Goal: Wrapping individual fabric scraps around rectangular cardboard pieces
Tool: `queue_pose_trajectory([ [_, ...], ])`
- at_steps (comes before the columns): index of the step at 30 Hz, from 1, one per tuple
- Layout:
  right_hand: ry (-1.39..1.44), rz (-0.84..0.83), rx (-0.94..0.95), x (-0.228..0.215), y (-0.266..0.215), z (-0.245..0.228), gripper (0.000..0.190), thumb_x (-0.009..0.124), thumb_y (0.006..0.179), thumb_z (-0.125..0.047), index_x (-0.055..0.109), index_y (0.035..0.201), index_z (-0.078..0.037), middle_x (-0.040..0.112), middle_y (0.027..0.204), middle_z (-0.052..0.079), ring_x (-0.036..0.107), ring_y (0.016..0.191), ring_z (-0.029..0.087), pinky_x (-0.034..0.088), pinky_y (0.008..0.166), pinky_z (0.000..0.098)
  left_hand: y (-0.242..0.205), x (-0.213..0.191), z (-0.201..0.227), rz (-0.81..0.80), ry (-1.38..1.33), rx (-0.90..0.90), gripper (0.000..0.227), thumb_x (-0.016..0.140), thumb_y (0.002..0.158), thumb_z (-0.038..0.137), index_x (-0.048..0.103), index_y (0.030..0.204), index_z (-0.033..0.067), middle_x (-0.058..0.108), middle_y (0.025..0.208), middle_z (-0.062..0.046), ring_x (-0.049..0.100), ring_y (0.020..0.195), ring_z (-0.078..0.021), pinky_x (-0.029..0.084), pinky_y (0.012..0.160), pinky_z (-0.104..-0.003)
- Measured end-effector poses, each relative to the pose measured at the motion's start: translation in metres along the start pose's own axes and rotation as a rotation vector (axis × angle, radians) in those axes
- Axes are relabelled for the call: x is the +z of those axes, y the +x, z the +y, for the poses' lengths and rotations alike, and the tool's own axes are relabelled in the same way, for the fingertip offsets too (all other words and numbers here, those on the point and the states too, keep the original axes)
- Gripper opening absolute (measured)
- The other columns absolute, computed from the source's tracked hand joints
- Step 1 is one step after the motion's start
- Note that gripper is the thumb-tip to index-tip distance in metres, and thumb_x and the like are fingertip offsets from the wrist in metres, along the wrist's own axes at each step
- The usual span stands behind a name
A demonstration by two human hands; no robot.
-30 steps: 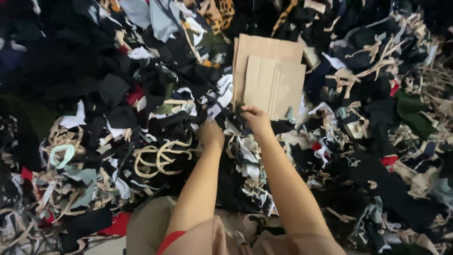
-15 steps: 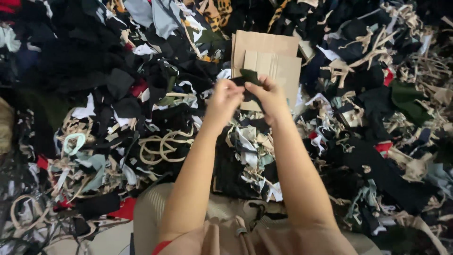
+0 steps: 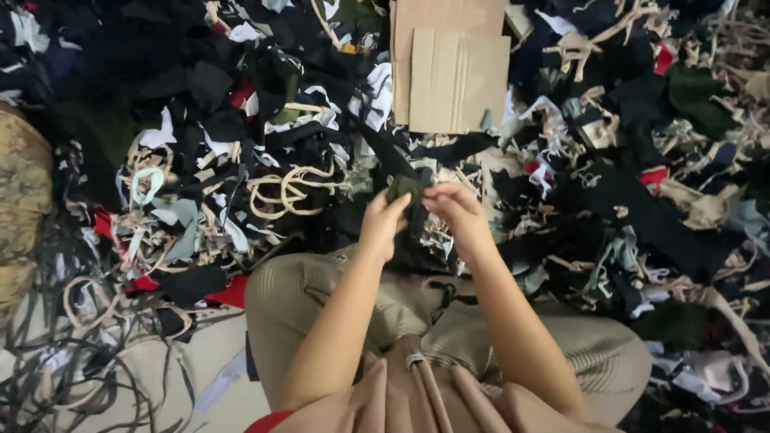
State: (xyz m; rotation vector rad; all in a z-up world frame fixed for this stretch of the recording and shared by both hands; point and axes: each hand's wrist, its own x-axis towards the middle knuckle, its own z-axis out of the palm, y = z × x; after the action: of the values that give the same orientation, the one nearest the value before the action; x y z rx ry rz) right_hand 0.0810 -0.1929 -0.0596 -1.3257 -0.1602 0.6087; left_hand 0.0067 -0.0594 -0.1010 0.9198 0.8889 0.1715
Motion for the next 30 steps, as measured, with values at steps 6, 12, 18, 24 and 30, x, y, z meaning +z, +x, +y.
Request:
queue_pose_trajectory([
  [6,-0.149,-0.199,-0.158,-0.019,0.006,-0.011,0.066,0.033,0.11,-0.056,0.044,0.157,-0.012,0.046,0.157,0.01,0.038,0.143,0.025,0.027,0.12,0.0468,-0.044,-0.02,-0.018,-0.248,-0.265,0.004,0.045,0.08,0.087,0.013,0.068,0.131,0.0173,0.074,0.119,-0.012,0.075,0.101,-0.0291,0.064,0.081,-0.044],
  [12,0.208,-0.103,0.531,0.024,-0.006,-0.03,0.055,0.078,0.087,-0.041,0.068,0.134,-0.014,0.072,0.115,0.021,0.073,0.099,0.034,0.059,0.084,0.0543,-0.092,-0.02,-0.016,-0.296,-0.115,-0.022,0.044,0.08,0.085,0.011,0.07,0.128,0.0174,0.073,0.12,-0.007,0.071,0.11,-0.0249,0.061,0.089,-0.042],
  [18,-0.026,-0.031,0.139,0.012,0.003,-0.005,0.045,0.083,0.084,-0.008,0.072,0.127,-0.014,0.068,0.111,0.009,0.073,0.096,0.025,0.064,0.081,0.041,-0.009,-0.059,-0.101,-0.055,0.396,0.428,0.039,0.082,0.086,0.015,0.074,0.124,0.0128,0.072,0.118,-0.014,0.064,0.12,-0.0297,0.051,0.104,-0.042],
  [24,-0.291,-0.157,-0.158,0.009,0.004,-0.01,0.036,0.078,0.092,-0.016,0.071,0.127,-0.016,0.071,0.118,0.004,0.062,0.113,0.016,0.049,0.103,0.0359,-0.001,-0.028,-0.058,0.054,0.563,0.776,0.04,0.071,0.077,-0.007,0.071,0.115,0.0062,0.064,0.129,-0.019,0.052,0.134,-0.0393,0.037,0.117,-0.05],
  [30,-1.037,-0.16,-0.204,-0.027,-0.013,0.064,0.022,0.073,0.09,-0.04,0.078,0.112,-0.038,0.078,0.108,-0.011,0.069,0.111,0.018,0.049,0.098,0.043,0.057,-0.074,-0.104,0.359,0.817,0.487,0.058,0.064,0.077,0.0,0.072,0.119,0.0398,0.056,0.117,0.004,0.057,0.119,-0.0214,0.04,0.106,-0.036],
])
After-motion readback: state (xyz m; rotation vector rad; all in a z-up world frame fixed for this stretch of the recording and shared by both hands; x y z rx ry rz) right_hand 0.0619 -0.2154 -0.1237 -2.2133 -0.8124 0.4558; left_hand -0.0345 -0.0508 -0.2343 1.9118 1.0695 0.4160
